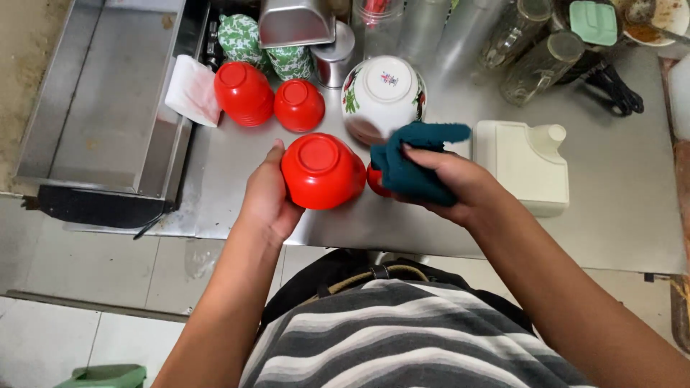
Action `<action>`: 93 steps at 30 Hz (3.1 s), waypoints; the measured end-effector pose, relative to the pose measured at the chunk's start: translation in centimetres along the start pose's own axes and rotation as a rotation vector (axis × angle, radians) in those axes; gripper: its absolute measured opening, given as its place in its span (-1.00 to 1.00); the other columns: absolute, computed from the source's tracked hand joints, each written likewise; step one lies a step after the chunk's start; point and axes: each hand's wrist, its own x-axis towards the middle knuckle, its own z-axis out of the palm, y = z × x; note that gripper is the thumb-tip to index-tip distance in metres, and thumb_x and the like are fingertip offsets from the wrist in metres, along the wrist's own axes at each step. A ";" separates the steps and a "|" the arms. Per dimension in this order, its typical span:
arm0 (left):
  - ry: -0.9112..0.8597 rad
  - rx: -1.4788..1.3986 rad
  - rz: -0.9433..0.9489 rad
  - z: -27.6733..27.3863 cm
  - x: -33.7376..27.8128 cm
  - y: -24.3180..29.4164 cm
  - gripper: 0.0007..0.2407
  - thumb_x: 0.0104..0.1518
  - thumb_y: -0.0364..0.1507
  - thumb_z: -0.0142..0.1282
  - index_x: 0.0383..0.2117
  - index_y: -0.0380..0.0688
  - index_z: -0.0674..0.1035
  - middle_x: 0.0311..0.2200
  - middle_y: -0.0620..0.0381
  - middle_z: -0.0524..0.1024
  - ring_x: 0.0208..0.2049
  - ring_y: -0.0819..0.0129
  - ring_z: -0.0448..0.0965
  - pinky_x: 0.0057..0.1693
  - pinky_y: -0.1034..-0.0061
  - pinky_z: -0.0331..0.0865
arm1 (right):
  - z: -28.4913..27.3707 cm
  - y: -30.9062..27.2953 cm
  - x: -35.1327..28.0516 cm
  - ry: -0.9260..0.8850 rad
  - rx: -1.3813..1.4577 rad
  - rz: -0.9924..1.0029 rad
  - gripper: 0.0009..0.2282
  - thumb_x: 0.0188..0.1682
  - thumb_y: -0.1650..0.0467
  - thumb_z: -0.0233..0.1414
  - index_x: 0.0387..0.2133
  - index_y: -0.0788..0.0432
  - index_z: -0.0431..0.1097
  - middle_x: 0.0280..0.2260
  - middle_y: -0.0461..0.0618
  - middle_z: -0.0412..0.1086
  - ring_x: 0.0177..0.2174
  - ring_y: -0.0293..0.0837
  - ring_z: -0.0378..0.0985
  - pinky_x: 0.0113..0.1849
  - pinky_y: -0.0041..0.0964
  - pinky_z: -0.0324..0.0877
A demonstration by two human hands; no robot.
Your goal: Wiping red cups and ceramic bowls with a green cloth on a prep counter.
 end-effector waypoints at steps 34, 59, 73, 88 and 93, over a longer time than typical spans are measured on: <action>0.098 -0.019 0.036 -2.6 3.8 -2.6 -0.67 0.24 -0.21 -0.13 -0.10 -0.26 0.45 -0.23 -0.07 0.61 -0.24 0.14 0.68 0.00 0.18 0.56 | 11.5 2.2 -1.7 0.097 -0.097 -0.376 -0.66 0.15 0.23 -0.08 0.02 0.20 0.38 -0.09 0.03 0.48 -0.15 -0.12 0.52 -0.07 -0.15 0.45; 0.229 0.259 -0.055 -2.7 2.1 -2.6 -0.44 0.14 -0.02 -0.11 -0.02 -0.36 0.37 -0.21 -0.23 0.55 -0.23 0.09 0.65 -0.13 0.27 0.58 | 8.7 5.3 -0.3 -0.011 0.050 0.129 -0.54 -0.04 0.16 0.08 0.06 0.15 0.34 -0.08 0.09 0.50 -0.18 -0.07 0.63 -0.15 -0.09 0.57; 0.004 0.035 -0.212 -2.9 3.4 1.5 -0.21 -0.01 0.23 -0.29 0.14 -0.21 0.44 0.12 -0.09 0.53 0.04 -0.02 0.59 0.06 0.05 0.46 | -0.7 2.3 -3.3 0.447 -0.093 0.057 -0.56 -0.08 0.09 0.23 -0.11 0.16 0.44 -0.44 0.00 0.43 -0.48 -0.10 0.47 -0.46 -0.21 0.42; -0.121 0.342 -0.122 -1.4 6.2 -0.4 -0.55 0.06 -0.22 0.20 -0.02 -0.30 0.52 -0.14 -0.04 0.60 -0.16 0.22 0.67 -0.01 0.24 0.57 | 1.8 -0.2 1.2 0.285 -1.237 -0.085 -0.52 -0.20 0.42 0.15 0.08 0.12 0.38 -0.16 0.17 0.54 -0.21 -0.01 0.63 -0.12 -0.16 0.49; -0.071 0.782 -0.035 -1.2 6.0 -1.9 -0.48 -0.09 -0.20 0.36 -0.07 -0.33 0.53 -0.21 -0.04 0.64 -0.24 0.31 0.66 -0.09 0.45 0.55 | 3.8 0.9 3.4 -0.006 -1.082 -0.032 -0.34 -0.17 0.18 0.19 0.27 -0.11 0.22 0.03 0.10 0.44 0.00 -0.05 0.53 0.03 -0.22 0.37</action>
